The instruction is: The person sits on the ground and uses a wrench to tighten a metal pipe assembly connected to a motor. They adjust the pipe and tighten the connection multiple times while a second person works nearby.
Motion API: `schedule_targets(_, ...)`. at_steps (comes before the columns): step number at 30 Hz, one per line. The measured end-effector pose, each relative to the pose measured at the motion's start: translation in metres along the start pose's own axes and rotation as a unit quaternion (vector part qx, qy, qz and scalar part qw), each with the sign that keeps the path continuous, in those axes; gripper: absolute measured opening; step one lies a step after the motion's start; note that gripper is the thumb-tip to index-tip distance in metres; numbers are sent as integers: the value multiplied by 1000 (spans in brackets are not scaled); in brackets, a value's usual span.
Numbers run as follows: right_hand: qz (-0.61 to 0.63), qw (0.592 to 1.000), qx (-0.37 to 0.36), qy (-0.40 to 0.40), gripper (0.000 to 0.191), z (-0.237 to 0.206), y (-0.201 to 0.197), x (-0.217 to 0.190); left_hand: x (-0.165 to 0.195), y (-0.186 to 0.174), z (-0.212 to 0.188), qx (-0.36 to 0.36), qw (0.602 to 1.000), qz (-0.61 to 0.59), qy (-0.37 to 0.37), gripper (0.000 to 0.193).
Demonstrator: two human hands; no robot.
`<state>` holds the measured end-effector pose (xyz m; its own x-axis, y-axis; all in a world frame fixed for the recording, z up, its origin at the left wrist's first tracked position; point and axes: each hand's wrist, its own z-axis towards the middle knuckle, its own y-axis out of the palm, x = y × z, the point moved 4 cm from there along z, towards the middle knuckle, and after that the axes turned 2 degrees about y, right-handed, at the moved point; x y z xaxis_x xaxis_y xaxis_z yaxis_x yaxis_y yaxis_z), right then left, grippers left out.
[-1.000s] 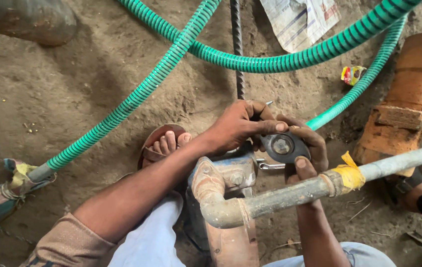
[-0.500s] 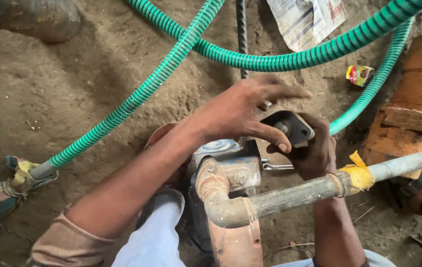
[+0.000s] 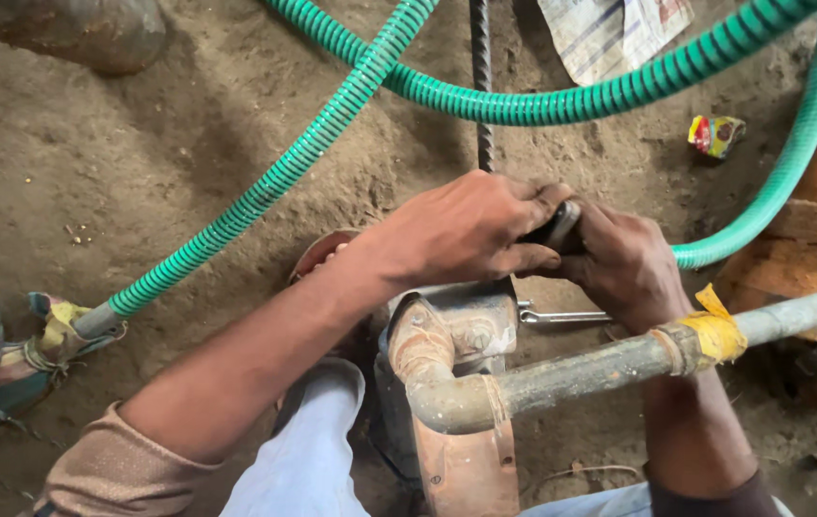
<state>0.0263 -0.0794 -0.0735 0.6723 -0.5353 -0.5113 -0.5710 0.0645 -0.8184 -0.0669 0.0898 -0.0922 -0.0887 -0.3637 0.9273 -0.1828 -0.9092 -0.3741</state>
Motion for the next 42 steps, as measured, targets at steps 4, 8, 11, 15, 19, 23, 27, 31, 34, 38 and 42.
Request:
schedule_targets(4, -44, 999, -12, -3, 45, -6, -16, 13, 12, 10, 9, 104, 991, -33, 78, 51)
schedule_targets(8, -25, 1000, -7, 13, 49, -8, -28, 29, 14, 28, 27, 123, 988, -96, -1, 66)
schedule_targets(11, -55, 998, 7, -1, 57, -10, -26, 27, 16, 33, 30, 144, 983, -110, 4, 68)
schedule_targets(15, -112, 993, 34, 30, 73, -11, -12, 15, 12, 39, 25, 165, 979, -120, 5, 67)
schedule_targets(19, -105, 985, 63, 119, 63, -11, -1, 10, 4, 46, 26, 158, 978, -136, -18, 69)
schedule_targets(23, -100, 984, 79, 121, 57, -9, 5, 8, 1, 46, 29, 170, 978, -121, 5, 69)
schedule_targets(27, -97, 984, 88, 118, 56, -6, 9, 9, -1, 43, 28, 184, 978, -99, 16, 66)
schedule_targets(31, -117, 982, 84, 124, 52, -3, 10, 8, -5, 40, 25, 147, 980, -134, 19, 45)
schedule_targets(34, -131, 978, 47, 153, 55, -3, 12, 7, -3, 37, 26, 111, 988, -90, 62, 27)
schedule_targets(38, -141, 982, -8, 123, 47, -5, 4, -1, 1, 42, 27, 64, 995, -75, 0, 25)
schedule_targets(42, -123, 978, -99, 137, 59, -8, -20, 7, 12, 45, 43, 51, 997, -53, 4, 32)
